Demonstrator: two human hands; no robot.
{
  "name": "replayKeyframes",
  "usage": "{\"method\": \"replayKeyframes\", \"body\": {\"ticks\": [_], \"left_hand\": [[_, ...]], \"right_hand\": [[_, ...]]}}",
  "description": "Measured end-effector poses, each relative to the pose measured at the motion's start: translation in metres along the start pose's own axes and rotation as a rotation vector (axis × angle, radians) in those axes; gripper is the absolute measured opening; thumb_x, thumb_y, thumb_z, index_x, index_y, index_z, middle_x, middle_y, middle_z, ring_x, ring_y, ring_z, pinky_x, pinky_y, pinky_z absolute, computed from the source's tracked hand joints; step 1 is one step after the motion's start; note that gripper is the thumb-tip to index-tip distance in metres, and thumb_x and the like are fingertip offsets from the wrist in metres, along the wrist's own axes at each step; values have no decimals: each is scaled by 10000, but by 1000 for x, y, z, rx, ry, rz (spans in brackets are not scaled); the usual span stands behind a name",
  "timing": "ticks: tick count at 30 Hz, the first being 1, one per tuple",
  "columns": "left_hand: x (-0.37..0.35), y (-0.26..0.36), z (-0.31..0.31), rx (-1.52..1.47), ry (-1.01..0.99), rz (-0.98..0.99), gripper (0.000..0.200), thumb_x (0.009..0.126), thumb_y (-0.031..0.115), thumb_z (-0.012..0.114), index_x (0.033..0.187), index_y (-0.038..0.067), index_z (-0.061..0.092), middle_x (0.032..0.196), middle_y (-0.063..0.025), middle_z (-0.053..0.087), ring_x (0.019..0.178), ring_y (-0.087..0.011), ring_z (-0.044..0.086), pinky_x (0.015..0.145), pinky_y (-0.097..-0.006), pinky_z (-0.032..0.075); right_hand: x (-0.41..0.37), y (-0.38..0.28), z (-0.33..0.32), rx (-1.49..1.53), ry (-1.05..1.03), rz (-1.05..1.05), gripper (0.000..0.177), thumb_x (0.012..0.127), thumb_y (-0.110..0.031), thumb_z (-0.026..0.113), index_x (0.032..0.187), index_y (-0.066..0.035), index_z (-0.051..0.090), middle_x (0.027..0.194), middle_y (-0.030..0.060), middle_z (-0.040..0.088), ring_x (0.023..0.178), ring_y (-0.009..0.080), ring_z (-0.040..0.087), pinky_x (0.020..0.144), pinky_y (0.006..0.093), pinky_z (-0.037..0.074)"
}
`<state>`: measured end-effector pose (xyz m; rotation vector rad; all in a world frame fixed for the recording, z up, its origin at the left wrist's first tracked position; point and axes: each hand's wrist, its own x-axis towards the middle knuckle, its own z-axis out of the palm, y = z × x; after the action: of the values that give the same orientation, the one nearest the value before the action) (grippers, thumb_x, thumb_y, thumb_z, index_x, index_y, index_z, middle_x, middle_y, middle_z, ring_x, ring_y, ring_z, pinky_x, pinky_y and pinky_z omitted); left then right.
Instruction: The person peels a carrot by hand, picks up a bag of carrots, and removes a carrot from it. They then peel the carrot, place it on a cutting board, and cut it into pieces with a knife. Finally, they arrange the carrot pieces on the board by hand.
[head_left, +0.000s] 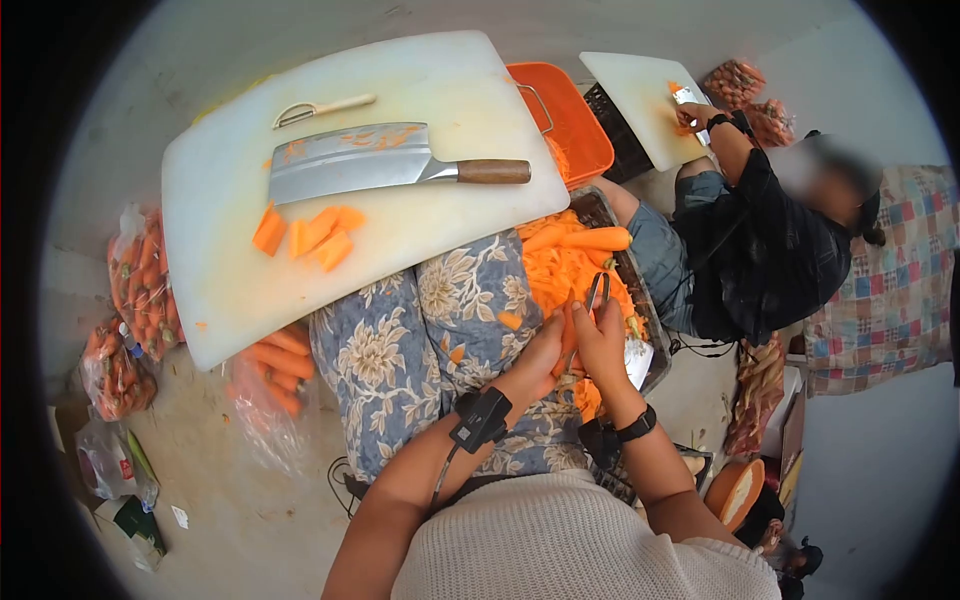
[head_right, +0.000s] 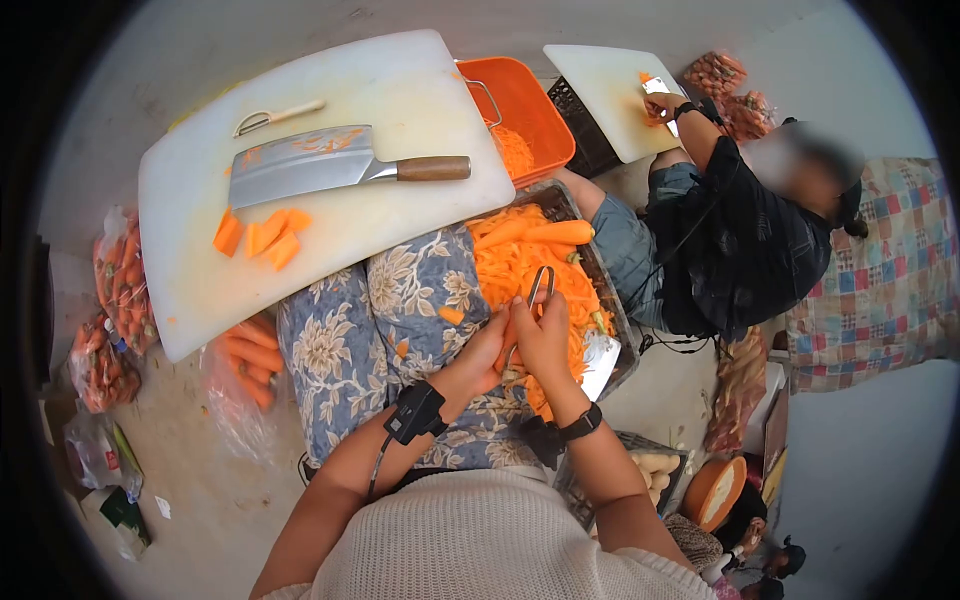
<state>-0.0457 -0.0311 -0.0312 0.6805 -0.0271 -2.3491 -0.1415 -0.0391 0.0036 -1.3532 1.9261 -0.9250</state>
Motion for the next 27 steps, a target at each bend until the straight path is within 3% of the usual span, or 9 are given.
{"method": "replayKeyframes", "body": {"ticks": [4,6,9,12,16,21,25,26,27], "left_hand": [[4,-4,-2,160,6,-38,415,964,365,238,1311,150,310,1183,-41,495,1011,-156,540,764,-308,498],[6,-7,-3,163,33,-28,418,965,355,224,1316,138,291,1196,-54,475,1021,-162,538,779,-310,499],[13,-13,-10,168,82,-7,421,965,352,221,1322,135,276,1215,-61,451,1038,-166,530,807,-319,492],[15,-12,-12,153,96,-49,421,965,347,234,1328,135,261,1219,-58,444,1044,-162,523,818,-326,488],[8,-8,-2,144,156,-103,423,962,344,272,1329,135,259,1212,-56,446,1037,-162,524,804,-324,491],[13,-13,-10,103,193,-95,412,947,363,340,1281,123,329,1106,-59,511,929,-167,564,747,-329,499],[6,-8,-3,20,156,-145,397,944,371,345,1248,117,376,1044,-61,539,873,-172,573,721,-335,501],[5,-9,-3,32,125,-156,396,943,372,351,1240,112,388,1031,-63,544,858,-176,575,712,-334,501],[3,-9,-4,46,94,-167,395,941,373,357,1231,108,400,1018,-66,549,842,-181,577,703,-332,501]], "right_hand": [[20,6,1,-154,-2,-23,250,785,-173,616,785,5,440,791,128,489,687,214,494,605,327,406],[33,15,6,-26,9,133,259,784,-183,623,748,-1,442,726,90,484,629,162,477,554,296,394],[45,21,9,208,-89,183,265,789,-194,626,732,-14,440,658,41,470,570,114,447,515,265,377],[46,16,9,231,-109,199,259,798,-196,623,720,-32,438,627,9,463,545,81,431,483,249,359],[66,44,13,241,-32,238,242,803,-183,616,717,-41,439,618,9,468,513,85,426,454,261,346],[74,52,10,358,-220,271,303,817,-214,594,597,-76,438,538,-4,437,431,85,392,404,256,318],[78,45,4,315,-133,345,364,836,-257,561,550,-72,434,513,-2,418,426,93,397,382,243,305],[85,48,-5,337,-174,442,308,834,-297,561,766,-14,461,700,91,471,395,104,384,372,247,320],[89,51,-9,360,-216,539,417,832,-337,561,982,45,489,887,184,523,365,114,371,363,252,335]]}}
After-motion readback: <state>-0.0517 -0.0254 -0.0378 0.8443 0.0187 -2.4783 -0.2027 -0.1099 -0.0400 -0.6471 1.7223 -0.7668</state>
